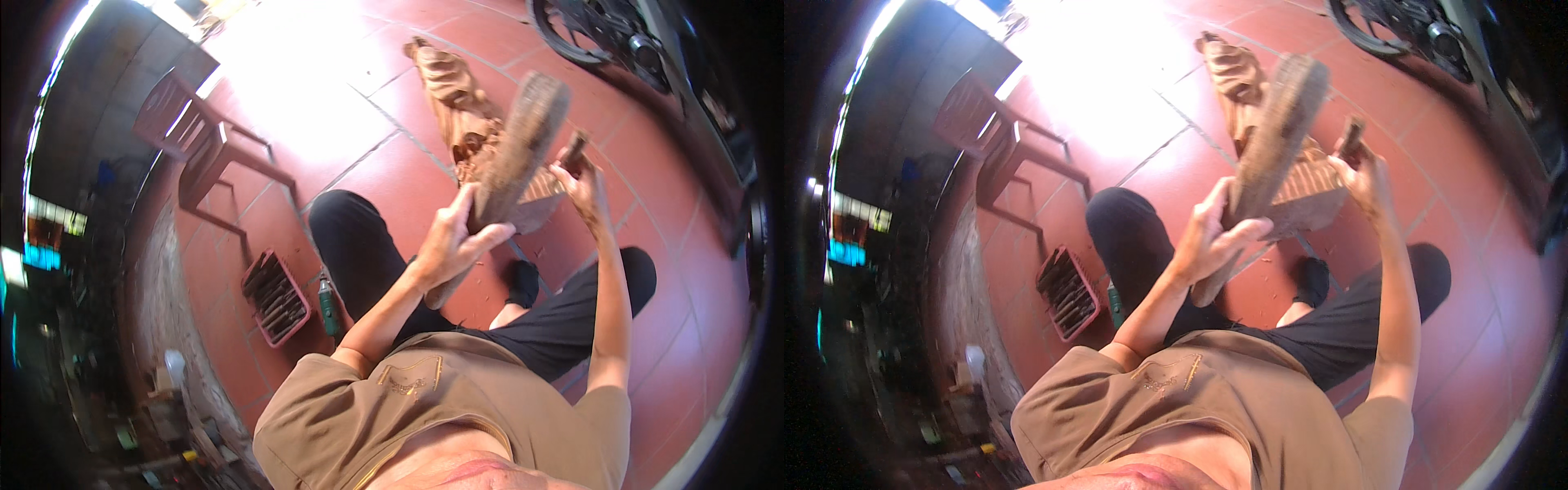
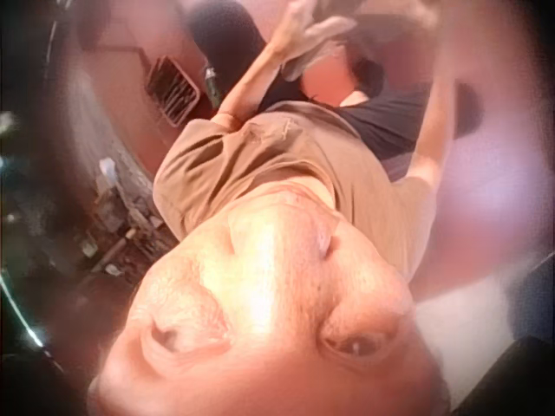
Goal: The person carves a wooden block using a chisel and mallet. They repeatedly strike the chisel to shape the wood, creating a detailed relief pattern.
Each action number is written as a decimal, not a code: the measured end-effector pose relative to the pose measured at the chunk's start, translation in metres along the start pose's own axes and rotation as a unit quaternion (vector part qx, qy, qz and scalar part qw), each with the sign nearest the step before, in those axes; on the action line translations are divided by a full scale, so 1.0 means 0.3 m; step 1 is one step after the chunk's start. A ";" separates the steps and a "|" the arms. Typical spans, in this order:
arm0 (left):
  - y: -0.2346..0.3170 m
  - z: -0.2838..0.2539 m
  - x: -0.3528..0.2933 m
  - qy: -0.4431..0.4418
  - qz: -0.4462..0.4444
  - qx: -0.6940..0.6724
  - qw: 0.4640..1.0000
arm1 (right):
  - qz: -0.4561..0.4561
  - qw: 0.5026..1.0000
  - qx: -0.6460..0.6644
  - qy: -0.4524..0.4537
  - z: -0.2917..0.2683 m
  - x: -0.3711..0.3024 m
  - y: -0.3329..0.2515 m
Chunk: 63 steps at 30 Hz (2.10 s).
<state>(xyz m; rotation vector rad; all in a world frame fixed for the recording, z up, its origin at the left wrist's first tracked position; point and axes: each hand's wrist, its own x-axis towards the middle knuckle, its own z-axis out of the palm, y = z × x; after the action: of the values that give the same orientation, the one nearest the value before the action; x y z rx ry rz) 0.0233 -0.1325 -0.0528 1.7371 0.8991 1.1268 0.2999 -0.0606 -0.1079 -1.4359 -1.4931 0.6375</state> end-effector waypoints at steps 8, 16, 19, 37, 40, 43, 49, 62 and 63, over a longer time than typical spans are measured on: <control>-0.046 0.014 -0.051 -0.040 -0.123 -0.033 0.991 | -0.014 1.000 0.003 -0.010 0.015 -0.008 -0.023; -0.207 0.049 -0.115 -0.049 -0.243 -0.127 0.961 | -0.034 0.998 -0.054 -0.027 0.004 -0.007 -0.045; -0.288 0.062 -0.141 -0.051 -0.296 -0.204 0.932 | -0.036 0.998 -0.040 -0.033 0.002 -0.004 -0.030; -0.393 0.072 -0.156 -0.065 -0.389 -0.331 0.857 | 0.025 0.996 -0.071 -0.058 -0.006 0.027 -0.071; -0.394 0.072 -0.155 -0.069 -0.383 -0.344 0.855 | 0.024 0.995 -0.082 -0.058 -0.005 0.034 -0.055; -0.403 0.072 -0.154 -0.073 -0.385 -0.334 0.857 | 0.031 0.993 -0.096 -0.065 -0.006 0.034 -0.080; -0.398 0.066 -0.153 -0.073 -0.387 -0.342 0.853 | 0.026 0.993 -0.096 -0.066 -0.008 0.034 -0.083; -0.389 0.063 -0.154 -0.065 -0.393 -0.349 0.848 | 0.009 0.992 -0.094 -0.078 -0.020 0.027 -0.103; -0.385 0.065 -0.156 -0.062 -0.398 -0.348 0.847 | 0.003 0.994 -0.078 -0.075 -0.013 0.023 -0.093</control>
<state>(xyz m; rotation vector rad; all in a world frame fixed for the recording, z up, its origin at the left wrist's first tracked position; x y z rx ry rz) 0.0127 -0.1358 -0.1785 0.6952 0.8525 0.6288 0.2911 -0.0600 -0.0804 -1.5387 -1.6870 0.6562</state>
